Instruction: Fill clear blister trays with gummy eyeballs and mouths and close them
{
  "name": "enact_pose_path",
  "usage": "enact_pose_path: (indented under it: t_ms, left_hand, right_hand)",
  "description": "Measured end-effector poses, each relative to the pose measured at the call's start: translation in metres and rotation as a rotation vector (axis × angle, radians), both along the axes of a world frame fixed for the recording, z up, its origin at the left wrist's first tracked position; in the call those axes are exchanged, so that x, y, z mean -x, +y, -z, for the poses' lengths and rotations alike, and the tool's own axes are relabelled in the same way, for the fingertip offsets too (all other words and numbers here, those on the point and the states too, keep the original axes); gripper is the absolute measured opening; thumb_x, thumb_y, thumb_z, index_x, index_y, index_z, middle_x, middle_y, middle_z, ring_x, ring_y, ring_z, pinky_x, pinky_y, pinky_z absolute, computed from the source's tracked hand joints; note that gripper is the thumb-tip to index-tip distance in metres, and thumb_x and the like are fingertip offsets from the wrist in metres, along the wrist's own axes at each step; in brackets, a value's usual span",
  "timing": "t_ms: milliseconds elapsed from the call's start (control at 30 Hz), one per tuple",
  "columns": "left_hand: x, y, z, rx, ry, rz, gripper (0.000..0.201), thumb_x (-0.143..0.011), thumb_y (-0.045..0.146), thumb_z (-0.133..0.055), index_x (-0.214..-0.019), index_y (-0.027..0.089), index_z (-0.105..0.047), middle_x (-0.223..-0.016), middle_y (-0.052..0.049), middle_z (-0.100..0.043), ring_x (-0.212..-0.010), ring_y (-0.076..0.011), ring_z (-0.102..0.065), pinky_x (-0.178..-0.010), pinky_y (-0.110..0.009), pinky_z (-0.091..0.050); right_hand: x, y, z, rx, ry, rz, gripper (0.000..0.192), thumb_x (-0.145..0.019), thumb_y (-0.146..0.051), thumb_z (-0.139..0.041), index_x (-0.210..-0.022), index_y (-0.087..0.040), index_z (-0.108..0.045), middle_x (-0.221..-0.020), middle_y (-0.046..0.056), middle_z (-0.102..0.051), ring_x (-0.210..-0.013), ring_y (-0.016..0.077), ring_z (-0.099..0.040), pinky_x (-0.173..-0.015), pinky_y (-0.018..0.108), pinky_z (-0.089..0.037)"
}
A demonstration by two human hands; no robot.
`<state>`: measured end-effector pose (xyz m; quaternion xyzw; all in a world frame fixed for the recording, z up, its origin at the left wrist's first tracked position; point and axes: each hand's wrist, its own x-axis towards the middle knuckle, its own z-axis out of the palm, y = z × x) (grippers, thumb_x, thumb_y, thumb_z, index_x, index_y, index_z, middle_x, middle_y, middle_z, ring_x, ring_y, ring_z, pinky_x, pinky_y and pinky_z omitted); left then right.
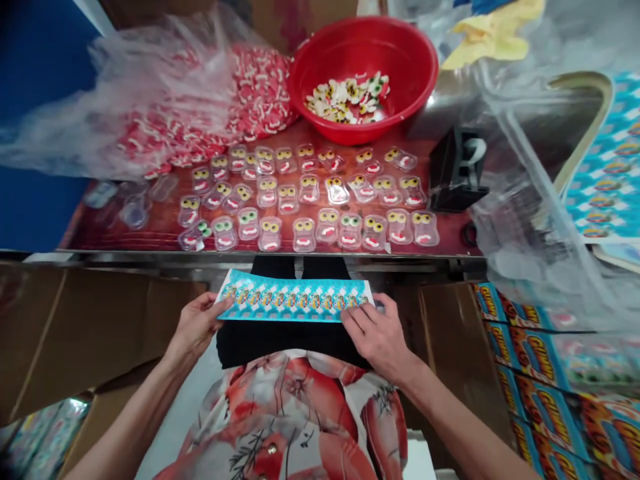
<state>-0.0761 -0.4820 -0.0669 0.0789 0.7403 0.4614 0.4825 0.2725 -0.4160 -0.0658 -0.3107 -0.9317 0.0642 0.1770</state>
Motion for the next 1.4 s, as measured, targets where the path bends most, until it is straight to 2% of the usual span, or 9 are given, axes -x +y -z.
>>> enact_pose_path:
  t_ms: [200,333,633,767,933,1033,1167,1267,1400]
  left_hand:
    - [0.035,0.010,0.017,-0.029,-0.017,-0.105,0.048,-0.035,0.029,-0.095,-0.065,0.012,-0.061,-0.052,0.006,-0.054,-0.038,0.0012,-0.032,-0.035,-0.015,-0.018]
    - [0.051,0.019,0.023,-0.081,-0.023,-0.277,0.048,-0.036,0.028,-0.095,-0.061,0.012,-0.058,-0.049,0.009,-0.047,-0.039,0.0018,-0.031,-0.036,-0.014,-0.019]
    - [0.016,0.082,0.042,-0.143,-0.082,-0.206,0.039,-0.053,0.023,-0.089,-0.061,0.015,-0.051,-0.046,0.009,-0.043,-0.038,-0.0003,-0.032,-0.037,-0.015,-0.022]
    - [0.000,0.092,0.047,-0.168,-0.100,-0.204,0.037,-0.060,0.027,-0.085,-0.071,0.016,-0.052,-0.054,0.008,-0.052,-0.045,-0.0045,-0.047,-0.045,-0.016,-0.038]
    - [-0.021,0.030,0.019,-0.262,-0.029,-0.190,0.047,-0.058,0.039,-0.089,-0.081,0.017,-0.055,-0.063,0.004,-0.063,-0.052,-0.0059,-0.055,-0.052,-0.016,-0.045]
    - [-0.045,-0.001,-0.012,-0.159,-0.154,0.112,0.051,-0.063,0.050,-0.086,-0.090,0.012,-0.064,-0.086,-0.008,-0.074,-0.062,-0.0102,-0.064,-0.053,-0.018,-0.047]
    - [-0.089,-0.002,-0.039,-0.102,-0.403,0.401,0.060,-0.073,0.060,-0.076,-0.108,0.012,-0.067,-0.108,-0.016,-0.073,-0.087,-0.0213,-0.073,-0.065,-0.023,-0.054]
    - [-0.113,0.005,-0.039,-0.144,-0.547,0.463,0.052,-0.076,0.054,-0.076,-0.108,0.014,-0.068,-0.106,-0.012,-0.073,-0.084,-0.0180,-0.071,-0.070,-0.024,-0.055]
    - [-0.109,0.005,-0.025,-0.145,-0.553,0.368,0.046,-0.068,0.044,-0.085,-0.097,0.013,-0.068,-0.089,-0.007,-0.074,-0.066,-0.0107,-0.066,-0.062,-0.020,-0.053]
  right_hand:
    - [0.021,-0.008,-0.013,-0.025,-0.047,-0.109,0.027,-0.099,-0.009,-0.045,-0.103,-0.020,-0.068,-0.088,0.005,-0.073,-0.078,0.0181,-0.060,-0.089,0.043,-0.038]
    - [0.029,-0.006,-0.015,-0.005,0.016,-0.128,0.020,-0.096,-0.011,-0.052,-0.097,-0.022,-0.069,-0.084,0.003,-0.072,-0.077,0.0164,-0.059,-0.085,0.040,-0.039]
    - [0.015,0.000,-0.064,-0.207,0.056,-0.015,0.019,-0.091,-0.014,-0.064,-0.073,-0.022,-0.059,-0.065,0.000,-0.060,-0.062,0.0145,-0.047,-0.068,0.034,-0.036]
    - [0.036,-0.020,-0.055,-0.222,-0.017,0.185,0.032,-0.091,-0.018,-0.062,-0.062,-0.021,-0.050,-0.060,0.000,-0.052,-0.061,0.0155,-0.043,-0.064,0.033,-0.031]
    - [0.070,-0.043,-0.032,-0.127,-0.105,0.322,0.024,-0.090,-0.013,-0.057,-0.067,-0.021,-0.055,-0.065,0.001,-0.056,-0.062,0.0162,-0.046,-0.067,0.034,-0.030]
    - [0.074,-0.045,-0.033,-0.100,-0.146,0.375,0.021,-0.089,-0.012,-0.059,-0.069,-0.021,-0.057,-0.067,0.002,-0.057,-0.062,0.0159,-0.047,-0.068,0.033,-0.030]
    - [0.073,-0.043,-0.042,-0.035,-0.157,0.392,0.017,-0.090,-0.011,-0.058,-0.076,-0.020,-0.062,-0.072,0.002,-0.059,-0.060,0.0144,-0.048,-0.065,0.031,-0.030]
    - [0.082,-0.043,-0.047,0.166,-0.080,0.365,0.009,-0.089,-0.015,-0.062,-0.082,-0.019,-0.065,-0.079,0.004,-0.064,-0.063,0.0147,-0.054,-0.063,0.029,-0.033]
    - [0.090,-0.032,-0.049,0.670,0.131,0.270,0.008,-0.090,-0.025,-0.063,-0.093,-0.021,-0.069,-0.089,0.002,-0.068,-0.071,0.0140,-0.060,-0.065,0.025,-0.040]
